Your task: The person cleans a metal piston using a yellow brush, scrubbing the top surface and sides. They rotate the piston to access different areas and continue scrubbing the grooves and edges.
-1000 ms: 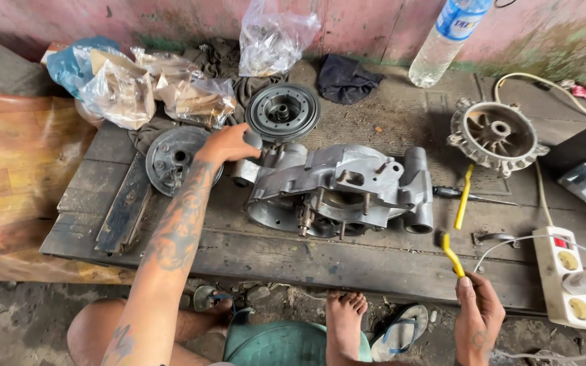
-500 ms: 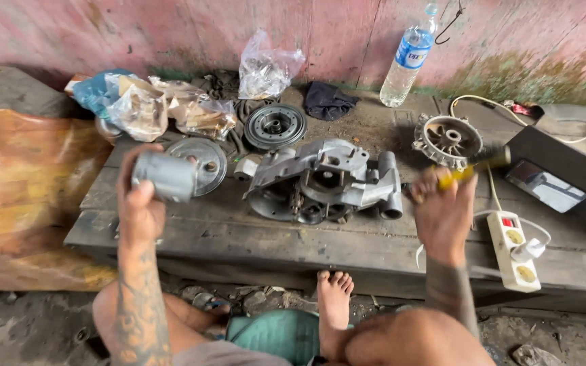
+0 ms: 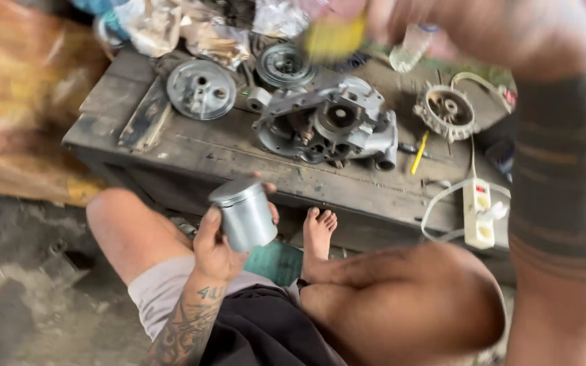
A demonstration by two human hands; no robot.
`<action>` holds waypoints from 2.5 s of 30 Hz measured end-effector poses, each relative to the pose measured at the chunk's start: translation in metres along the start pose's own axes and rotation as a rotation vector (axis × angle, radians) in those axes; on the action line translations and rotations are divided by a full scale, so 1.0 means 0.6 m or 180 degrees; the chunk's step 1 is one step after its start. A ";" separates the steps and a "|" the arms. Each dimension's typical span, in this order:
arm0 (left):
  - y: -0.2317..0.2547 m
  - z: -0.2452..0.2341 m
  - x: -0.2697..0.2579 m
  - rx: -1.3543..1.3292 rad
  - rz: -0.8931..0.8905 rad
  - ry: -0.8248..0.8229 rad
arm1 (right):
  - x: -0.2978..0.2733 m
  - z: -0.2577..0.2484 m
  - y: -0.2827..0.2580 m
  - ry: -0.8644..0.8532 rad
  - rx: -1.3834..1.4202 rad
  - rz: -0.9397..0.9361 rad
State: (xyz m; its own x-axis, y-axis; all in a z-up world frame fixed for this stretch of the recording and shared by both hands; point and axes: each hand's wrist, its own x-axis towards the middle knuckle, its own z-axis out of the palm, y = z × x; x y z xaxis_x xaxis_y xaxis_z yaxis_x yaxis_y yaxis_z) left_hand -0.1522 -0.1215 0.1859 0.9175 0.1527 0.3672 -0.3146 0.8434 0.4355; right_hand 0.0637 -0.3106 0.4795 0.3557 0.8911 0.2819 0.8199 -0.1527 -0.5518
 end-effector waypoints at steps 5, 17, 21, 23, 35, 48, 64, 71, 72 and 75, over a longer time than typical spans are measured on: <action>-0.008 0.031 0.009 -0.0877 -0.0424 0.0712 | 0.020 0.081 -0.063 -0.0481 -0.1539 -0.0795; 0.018 0.060 0.000 0.3662 0.0290 0.0340 | -0.033 0.175 -0.009 -0.1392 -0.1307 -0.0072; 0.027 0.051 -0.011 0.4108 0.0629 0.0198 | -0.028 0.205 0.000 -0.1783 -0.1192 -0.0055; 0.030 0.054 -0.009 0.4121 0.0602 0.0113 | -0.027 0.206 0.021 -0.0556 -0.1995 -0.0930; 0.004 0.051 -0.014 0.4026 -0.0159 0.0439 | -0.038 0.273 0.005 -0.0254 -0.1672 -0.1615; 0.008 0.025 -0.008 0.3718 0.0692 0.0192 | -0.010 0.216 -0.033 -0.0066 -0.2939 -0.2127; -0.006 0.038 -0.016 0.3627 0.0385 0.0426 | -0.041 0.252 0.014 -0.0046 -0.2284 -0.1923; -0.003 0.052 -0.027 0.3539 0.0374 0.0226 | -0.039 0.222 -0.034 0.0105 -0.2948 -0.1674; -0.002 0.055 -0.034 0.3535 0.0367 0.0241 | -0.044 0.228 -0.042 0.0093 -0.2937 -0.1676; 0.000 0.056 -0.036 0.3521 0.0515 0.0018 | -0.047 0.236 -0.069 -0.0187 -0.2660 -0.1891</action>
State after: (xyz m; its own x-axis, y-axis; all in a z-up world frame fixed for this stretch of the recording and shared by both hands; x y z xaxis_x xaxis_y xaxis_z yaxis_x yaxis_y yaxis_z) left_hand -0.1799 -0.1422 0.2053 0.8464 0.2240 0.4832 -0.4709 -0.1089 0.8754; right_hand -0.0437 -0.2689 0.3831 -0.2136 0.9359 0.2801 0.9148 0.0910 0.3935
